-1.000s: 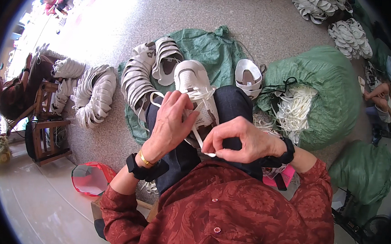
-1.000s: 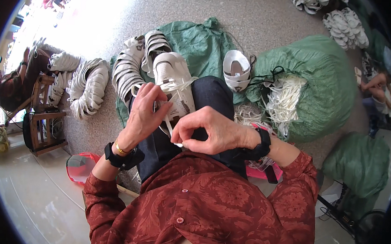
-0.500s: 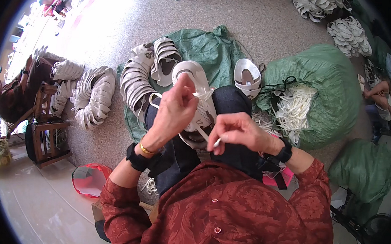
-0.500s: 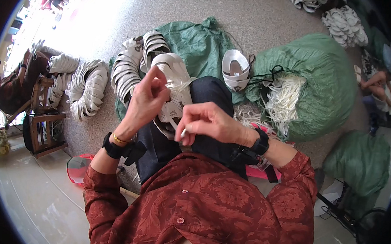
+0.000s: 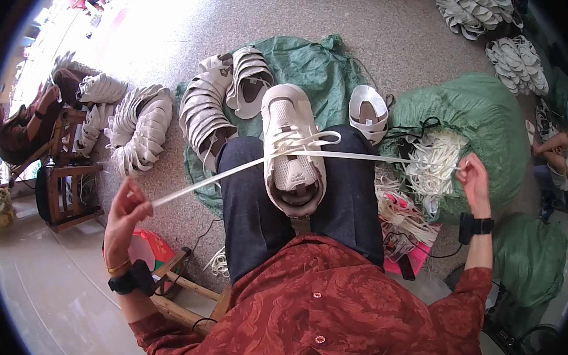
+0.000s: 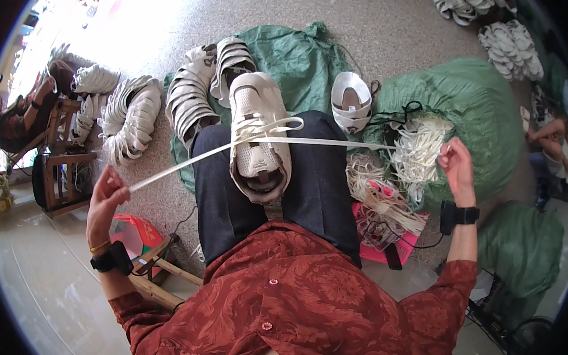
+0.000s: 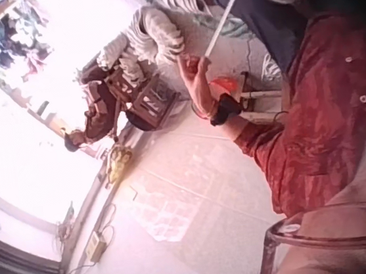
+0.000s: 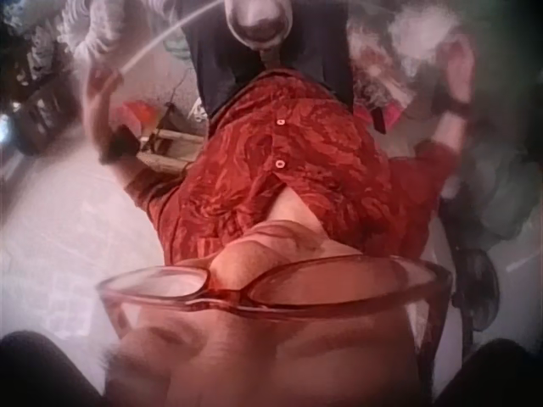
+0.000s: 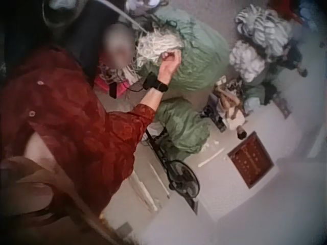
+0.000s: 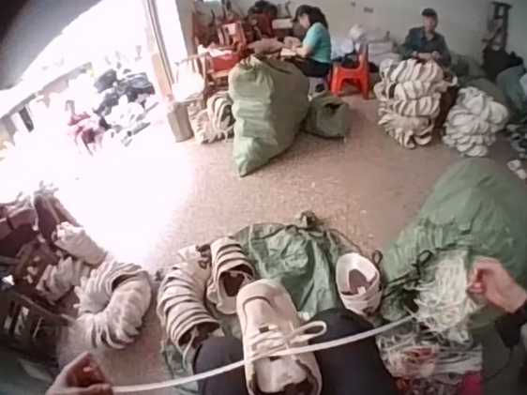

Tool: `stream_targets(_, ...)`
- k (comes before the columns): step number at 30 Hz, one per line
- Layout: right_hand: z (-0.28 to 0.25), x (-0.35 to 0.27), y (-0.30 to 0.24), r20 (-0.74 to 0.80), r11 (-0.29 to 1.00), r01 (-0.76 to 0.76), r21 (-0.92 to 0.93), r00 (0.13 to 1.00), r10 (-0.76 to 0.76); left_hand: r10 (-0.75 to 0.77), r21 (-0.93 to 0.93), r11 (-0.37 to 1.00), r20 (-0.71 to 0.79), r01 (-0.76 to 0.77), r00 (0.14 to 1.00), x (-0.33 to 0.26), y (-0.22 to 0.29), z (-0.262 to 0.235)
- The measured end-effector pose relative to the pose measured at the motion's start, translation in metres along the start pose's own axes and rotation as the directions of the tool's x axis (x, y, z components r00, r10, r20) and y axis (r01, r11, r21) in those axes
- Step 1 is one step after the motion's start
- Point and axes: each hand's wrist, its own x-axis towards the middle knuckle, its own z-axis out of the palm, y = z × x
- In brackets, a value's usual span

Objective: Lace a new shoe in a manufacturing environment.

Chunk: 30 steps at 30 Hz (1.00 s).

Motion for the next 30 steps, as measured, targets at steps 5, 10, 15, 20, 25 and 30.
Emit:
stream_targets(5,0.103,-0.005,0.002,0.143,0.860,0.118,-0.496,0.988,-0.053,0.257,0.441,0.857,0.081,-0.266,0.963,0.025,0.014,0.081)
stream_targets(10,0.219,-0.003,0.013,0.451,0.809,0.313,-0.497,0.890,-0.067,0.478,0.316,0.806,0.152,-0.501,0.865,0.060,0.030,0.166)
stream_targets(15,0.278,-0.012,0.022,0.636,0.572,0.599,-0.560,0.754,-0.167,0.485,0.366,0.764,0.216,-0.531,0.847,0.084,0.025,0.194)
stream_targets(20,0.293,-0.032,0.017,0.665,0.605,0.595,-0.529,0.733,-0.140,0.566,0.373,0.682,0.275,-0.629,0.777,0.088,0.025,0.195)
stream_targets(25,0.303,-0.055,0.009,0.823,0.646,0.682,-0.343,0.549,-0.144,0.619,0.447,0.573,0.314,-0.687,0.720,0.087,0.028,0.197)
stream_targets(30,0.306,-0.051,0.020,0.814,0.661,0.667,-0.343,0.562,-0.145,0.661,0.512,0.470,0.336,-0.719,0.671,0.086,0.034,0.202)
